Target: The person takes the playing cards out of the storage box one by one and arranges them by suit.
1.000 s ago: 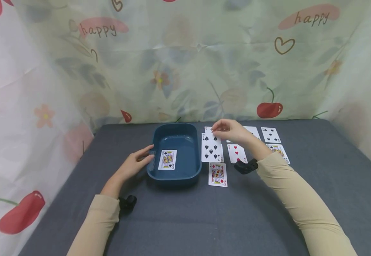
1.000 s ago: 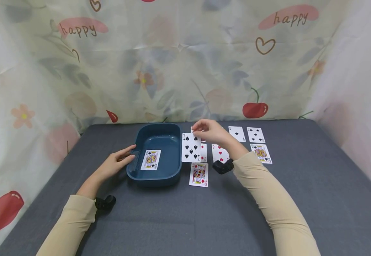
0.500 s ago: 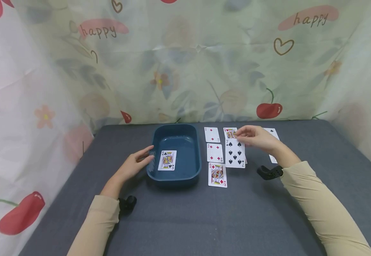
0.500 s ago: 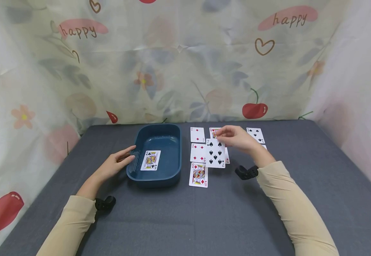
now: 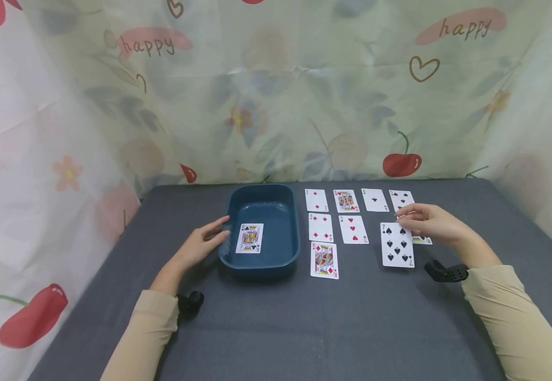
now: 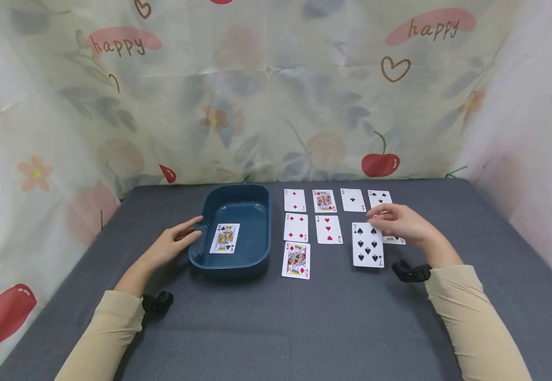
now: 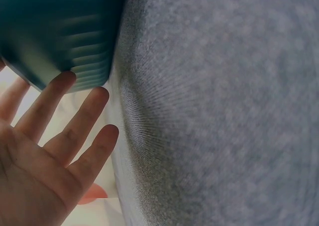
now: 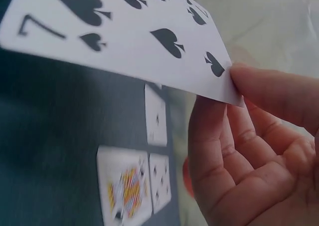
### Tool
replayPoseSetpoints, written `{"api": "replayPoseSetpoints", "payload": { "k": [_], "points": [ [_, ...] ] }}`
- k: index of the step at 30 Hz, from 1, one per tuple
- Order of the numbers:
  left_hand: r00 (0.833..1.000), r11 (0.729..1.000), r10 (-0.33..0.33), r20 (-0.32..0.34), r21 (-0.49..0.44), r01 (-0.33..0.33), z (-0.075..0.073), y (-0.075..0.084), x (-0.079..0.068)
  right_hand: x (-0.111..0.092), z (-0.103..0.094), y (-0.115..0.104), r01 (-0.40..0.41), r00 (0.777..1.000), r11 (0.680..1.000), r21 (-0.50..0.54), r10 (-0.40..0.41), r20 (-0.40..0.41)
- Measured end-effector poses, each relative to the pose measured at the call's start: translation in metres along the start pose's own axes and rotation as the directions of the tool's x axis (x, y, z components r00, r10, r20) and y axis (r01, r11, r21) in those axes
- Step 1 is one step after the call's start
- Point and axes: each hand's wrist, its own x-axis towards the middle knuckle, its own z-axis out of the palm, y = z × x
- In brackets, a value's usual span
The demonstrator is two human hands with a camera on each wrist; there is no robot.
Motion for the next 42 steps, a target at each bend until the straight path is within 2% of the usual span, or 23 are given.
{"api": "replayPoseSetpoints", "payload": {
  "k": [10,20,25,28,31,36,42],
  "points": [
    [1.000,1.000,-0.014,-0.001,-0.006,0.014,0.000,-0.002,0.001,-0.020,-0.018,0.037,-0.068,0.998,0.998,0.003,0.067,0.010],
    [1.000,1.000,-0.004,0.000,-0.018,0.004,0.000,-0.001,0.000,-0.022,-0.022,0.056,-0.141,0.989,0.989,-0.047,0.142,0.033],
    [1.000,0.999,-0.017,0.016,-0.041,0.018,-0.002,0.016,-0.009,-0.021,-0.021,0.065,-0.144,0.989,0.988,-0.054,0.145,0.018],
    [1.000,0.999,-0.018,0.017,-0.039,0.018,-0.002,0.015,-0.008,-0.021,-0.020,0.067,-0.139,0.990,0.989,-0.041,0.139,0.005],
    [1.000,1.000,-0.009,0.010,-0.030,0.009,0.000,0.000,0.000,-0.020,-0.019,0.065,-0.142,0.990,0.987,-0.068,0.142,-0.014],
    [1.000,0.999,-0.014,0.003,-0.030,0.015,0.001,-0.002,0.002,-0.019,-0.018,0.062,-0.141,0.989,0.981,-0.135,0.136,-0.049],
    [1.000,0.999,-0.023,-0.003,-0.029,0.022,0.002,-0.001,0.001,-0.020,-0.016,0.060,-0.093,0.990,0.985,-0.144,0.076,-0.120]
  ]
}}
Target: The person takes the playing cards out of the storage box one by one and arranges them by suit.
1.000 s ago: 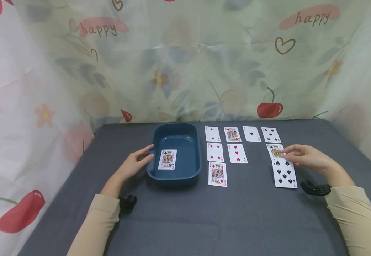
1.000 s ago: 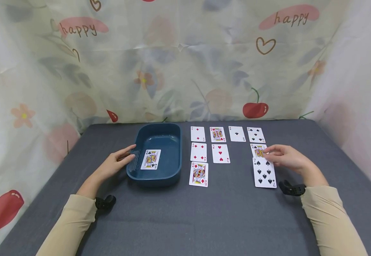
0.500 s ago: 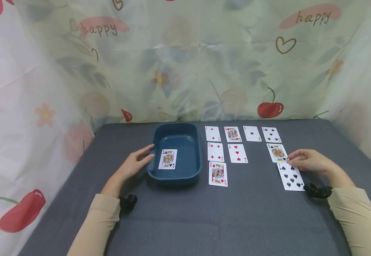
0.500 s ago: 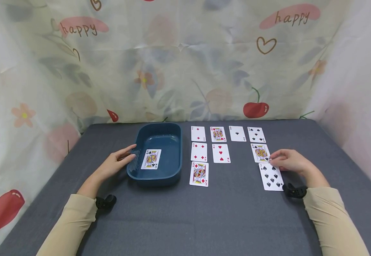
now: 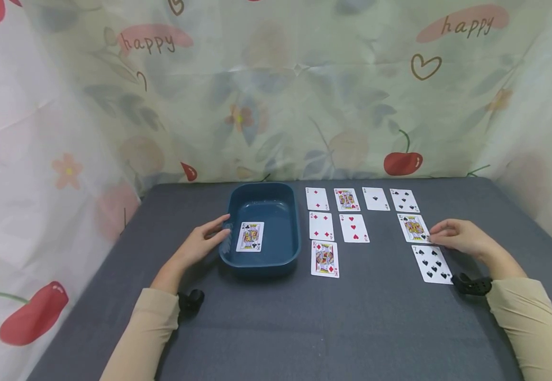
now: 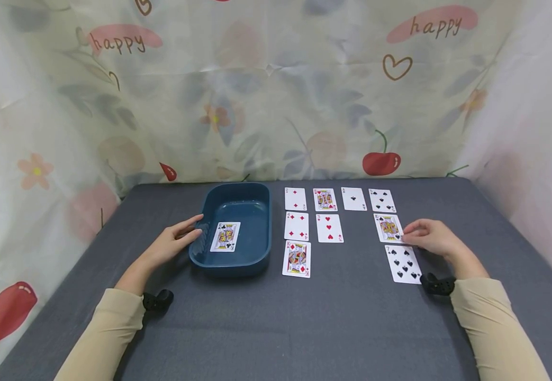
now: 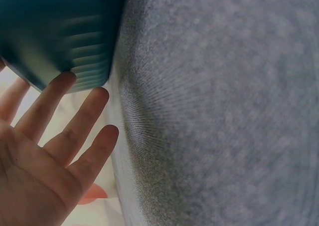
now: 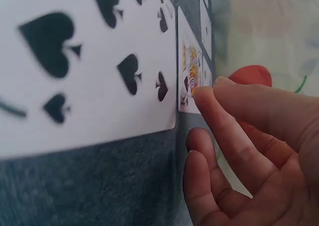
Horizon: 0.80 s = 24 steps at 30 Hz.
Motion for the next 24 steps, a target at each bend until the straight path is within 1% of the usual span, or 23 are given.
{"api": "replayPoseSetpoints", "payload": {
  "k": [3,5,10,14,18,19,21,24],
  "points": [
    [1.000,1.000,-0.003,0.001,-0.003,0.003,0.000,0.001,0.000,0.000,0.000,-0.006,0.032,0.999,0.999,-0.006,-0.032,-0.031],
    [1.000,1.000,-0.002,0.003,-0.002,0.002,0.000,0.001,0.000,0.001,0.001,-0.014,0.054,0.998,0.998,-0.022,-0.054,-0.042],
    [1.000,1.000,0.003,0.006,0.002,-0.003,0.000,0.001,0.000,0.006,0.009,-0.046,0.138,0.989,0.989,-0.056,-0.140,-0.039],
    [1.000,1.000,0.000,0.006,-0.004,0.000,0.000,0.000,0.000,0.014,0.023,-0.076,0.220,0.974,0.972,-0.082,-0.223,-0.028],
    [1.000,1.000,0.005,0.007,0.004,-0.005,0.000,-0.001,0.001,0.025,0.039,-0.108,0.306,0.952,0.950,-0.063,-0.307,-0.011],
    [1.000,1.000,0.008,0.008,0.008,-0.009,0.000,-0.001,0.001,0.028,0.043,-0.116,0.326,0.945,0.945,-0.037,-0.327,-0.003],
    [1.000,1.000,0.014,0.008,0.013,-0.015,-0.001,-0.001,0.000,0.034,0.051,-0.132,0.373,0.928,0.928,0.001,-0.372,0.022],
    [1.000,1.000,0.019,0.003,0.016,-0.019,-0.001,-0.002,0.000,0.043,0.063,-0.155,0.428,0.902,0.903,0.033,-0.429,0.056]
  ]
}}
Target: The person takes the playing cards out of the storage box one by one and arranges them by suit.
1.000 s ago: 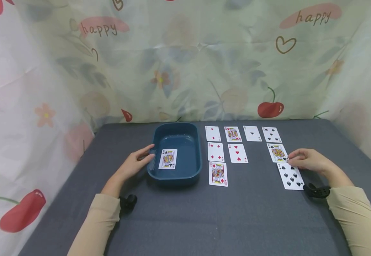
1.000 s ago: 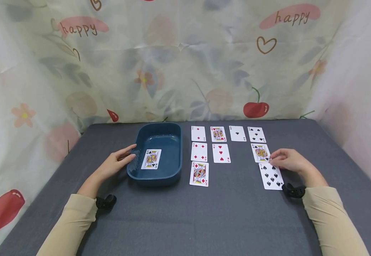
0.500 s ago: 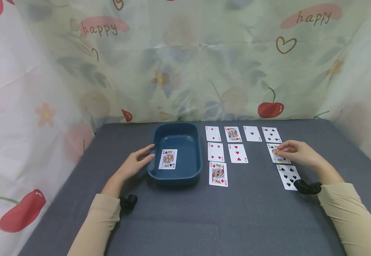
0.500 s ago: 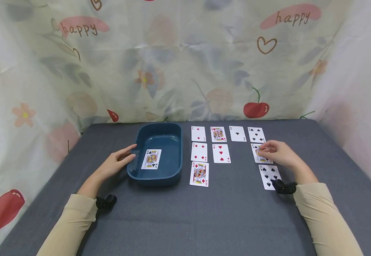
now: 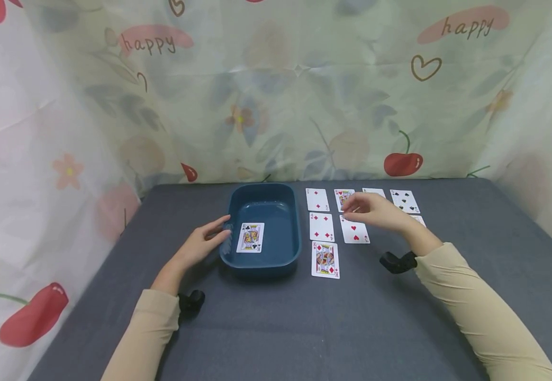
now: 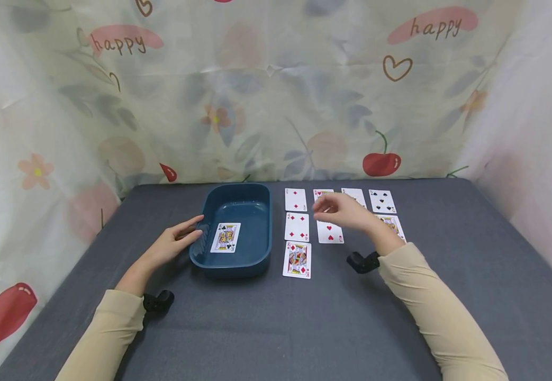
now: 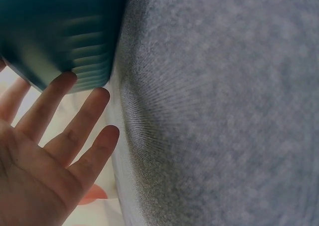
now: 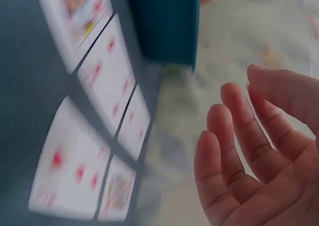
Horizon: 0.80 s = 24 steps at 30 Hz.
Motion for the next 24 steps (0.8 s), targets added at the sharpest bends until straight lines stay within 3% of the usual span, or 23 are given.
{"api": "replayPoseSetpoints", "payload": {
  "k": [10,17,24],
  "points": [
    [1.000,1.000,0.015,0.002,0.003,-0.015,-0.001,0.001,-0.001,0.054,0.039,-0.051,0.117,0.987,0.992,0.051,-0.122,0.101],
    [1.000,1.000,0.015,-0.001,-0.004,-0.015,-0.001,0.001,-0.001,0.086,0.065,-0.079,0.109,0.984,0.985,0.133,-0.125,0.123],
    [1.000,1.000,-0.005,-0.001,0.000,0.005,0.000,0.000,0.002,0.109,0.085,-0.098,0.140,0.982,0.984,0.108,-0.152,0.111]
  ]
}}
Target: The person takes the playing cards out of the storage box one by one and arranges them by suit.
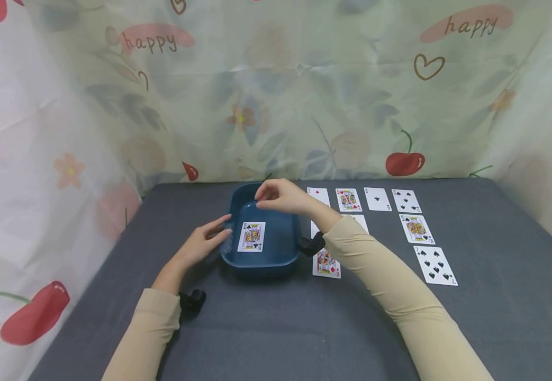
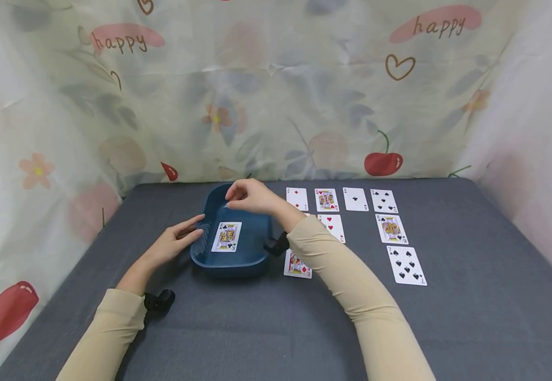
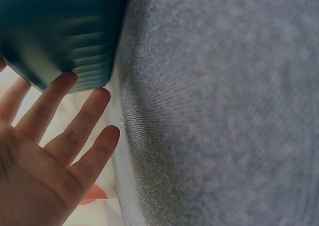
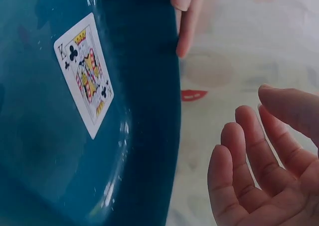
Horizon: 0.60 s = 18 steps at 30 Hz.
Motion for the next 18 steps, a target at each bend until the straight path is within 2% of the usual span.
{"api": "replayPoseSetpoints", "payload": {
  "k": [3,7,11,18],
  "points": [
    [1.000,1.000,0.001,0.007,0.000,-0.001,0.000,-0.001,0.000,0.010,0.009,0.001,-0.018,1.000,0.999,-0.027,0.018,0.003],
    [1.000,1.000,0.013,0.014,0.003,-0.013,-0.001,0.000,-0.001,0.021,0.021,0.004,-0.090,0.996,0.991,-0.098,0.092,0.018],
    [0.999,1.000,0.028,0.016,-0.003,-0.028,-0.002,-0.001,-0.002,0.028,0.030,0.005,-0.144,0.986,0.974,-0.175,0.156,0.058],
    [0.999,0.999,0.042,0.012,-0.017,-0.042,-0.001,-0.001,-0.002,0.038,0.041,0.007,-0.220,0.966,0.948,-0.228,0.244,0.086]
  ]
}}
